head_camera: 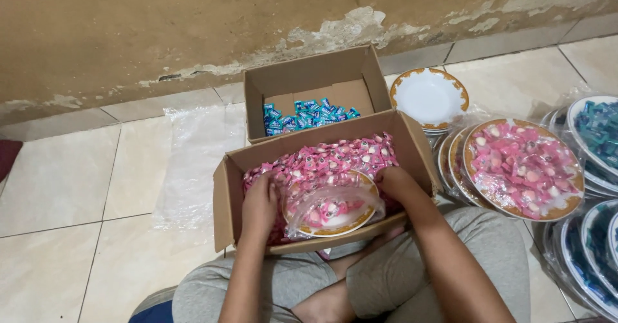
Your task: The person is packaging plates of candies by placing them into plastic bags and then into cardboard boxes.
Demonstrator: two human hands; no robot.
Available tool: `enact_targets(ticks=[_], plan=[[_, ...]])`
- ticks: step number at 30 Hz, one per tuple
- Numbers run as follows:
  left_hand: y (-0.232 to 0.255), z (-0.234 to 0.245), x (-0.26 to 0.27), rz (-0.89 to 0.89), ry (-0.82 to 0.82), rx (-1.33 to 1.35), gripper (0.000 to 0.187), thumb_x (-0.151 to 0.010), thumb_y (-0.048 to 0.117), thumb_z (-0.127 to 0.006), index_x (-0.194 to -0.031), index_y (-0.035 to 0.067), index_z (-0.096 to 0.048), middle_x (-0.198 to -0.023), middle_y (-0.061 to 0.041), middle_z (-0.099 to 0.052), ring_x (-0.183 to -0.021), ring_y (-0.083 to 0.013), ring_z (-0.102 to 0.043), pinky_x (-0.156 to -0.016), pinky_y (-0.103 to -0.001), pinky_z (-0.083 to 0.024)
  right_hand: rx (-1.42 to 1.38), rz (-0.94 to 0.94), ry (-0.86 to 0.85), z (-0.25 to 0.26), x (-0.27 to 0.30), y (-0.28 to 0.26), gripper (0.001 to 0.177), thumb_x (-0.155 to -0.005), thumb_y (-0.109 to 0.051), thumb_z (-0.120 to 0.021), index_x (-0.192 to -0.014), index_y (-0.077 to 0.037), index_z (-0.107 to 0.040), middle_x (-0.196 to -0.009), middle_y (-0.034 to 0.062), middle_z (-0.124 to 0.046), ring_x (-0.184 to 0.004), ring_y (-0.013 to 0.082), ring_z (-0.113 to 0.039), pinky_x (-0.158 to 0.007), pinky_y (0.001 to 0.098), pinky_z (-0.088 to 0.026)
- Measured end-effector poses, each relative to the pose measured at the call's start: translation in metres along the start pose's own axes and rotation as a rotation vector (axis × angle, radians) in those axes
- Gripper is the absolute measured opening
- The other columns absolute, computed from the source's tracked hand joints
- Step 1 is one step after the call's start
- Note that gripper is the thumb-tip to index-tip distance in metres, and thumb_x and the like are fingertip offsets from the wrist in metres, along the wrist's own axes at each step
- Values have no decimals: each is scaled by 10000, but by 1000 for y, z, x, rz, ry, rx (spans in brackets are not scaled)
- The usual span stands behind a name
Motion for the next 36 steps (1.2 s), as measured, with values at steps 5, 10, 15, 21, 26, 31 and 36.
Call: enact_targets(ticks=[5, 10, 15, 21, 26, 31, 36], plan=[[-135, -103, 9, 288, -538, -318, 745, -839, 251, -771, -1499, 161, -437, -1518, -245, -459, -1349, -443, -547, -1145, -515, -468, -12, -12, 6, 0, 2, 1, 293, -827, -305, -666, -1067, -230, -814, -1076, 94, -792, -1099, 323, -711, -935, 414, -573], [-35, -65, 42, 154, -658, -196, 449, -895, 77, -563, -1335, 3, -614, -1304, -302, -656, -1292, -480, -575, -1115, -559, -447, 19, 8, 74, 1, -16, 12, 276, -820, -330, -637, -1025, -258, -808, -1040, 58, -797, -1072, 300, -722, -926, 406, -576], [-111, -90, 13, 257, -471, -242, 369, -910, 140, -592, -1267, 99, -680, -1186, -195, -737, -1189, -385, -673, -984, -506, -546, 65, 41, 119, 15, -11, 10, 279, -830, -309, -632, -1053, -245, -787, -1035, 66, -797, -1071, 285, -726, -944, 389, -573], [-107, -55, 15, 401, -309, -192, 395, -963, 82, -458, -1322, 27, -613, -1198, -262, -711, -1202, -419, -662, -982, -522, -547, -16, -6, 273, 35, -22, 30, 294, -874, -281, -582, -1097, -294, -774, -990, 83, -768, -1032, 302, -730, -919, 422, -575], [-61, -19, 25, 408, -245, -125, 405, -973, 37, -420, -1360, -14, -527, -1222, -313, -682, -1229, -459, -635, -1021, -548, -522, -100, 74, 471, 85, 18, -6, 296, -909, -314, -629, -1180, -280, -742, -1020, 57, -726, -1046, 276, -707, -926, 412, -547], [-81, -29, 14, 364, -142, 36, 357, -988, 140, -486, -1316, 49, -591, -1191, -303, -700, -1250, -474, -605, -1030, -557, -504, -1176, 337, 121, 118, 101, -111, 321, -887, 20, -695, -1204, -24, -729, -1034, 63, -716, -820, 118, -703, -683, 241, -619], [-93, -25, 6, 375, -32, 82, 375, -957, 123, -583, -1329, 76, -577, -1233, -243, -705, -1283, -426, -591, -1083, -537, -477, -645, 710, -29, 116, 150, -200, 244, -872, -16, -694, -1106, -15, -762, -967, 171, -724, -962, 329, -696, -839, 459, -568]])
Point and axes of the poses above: each hand's wrist, its own x-axis away from the middle knuckle, its own z-axis out of the back of the hand, y = z × x, the point moved 10 cm from there along -x, towards the middle knuckle
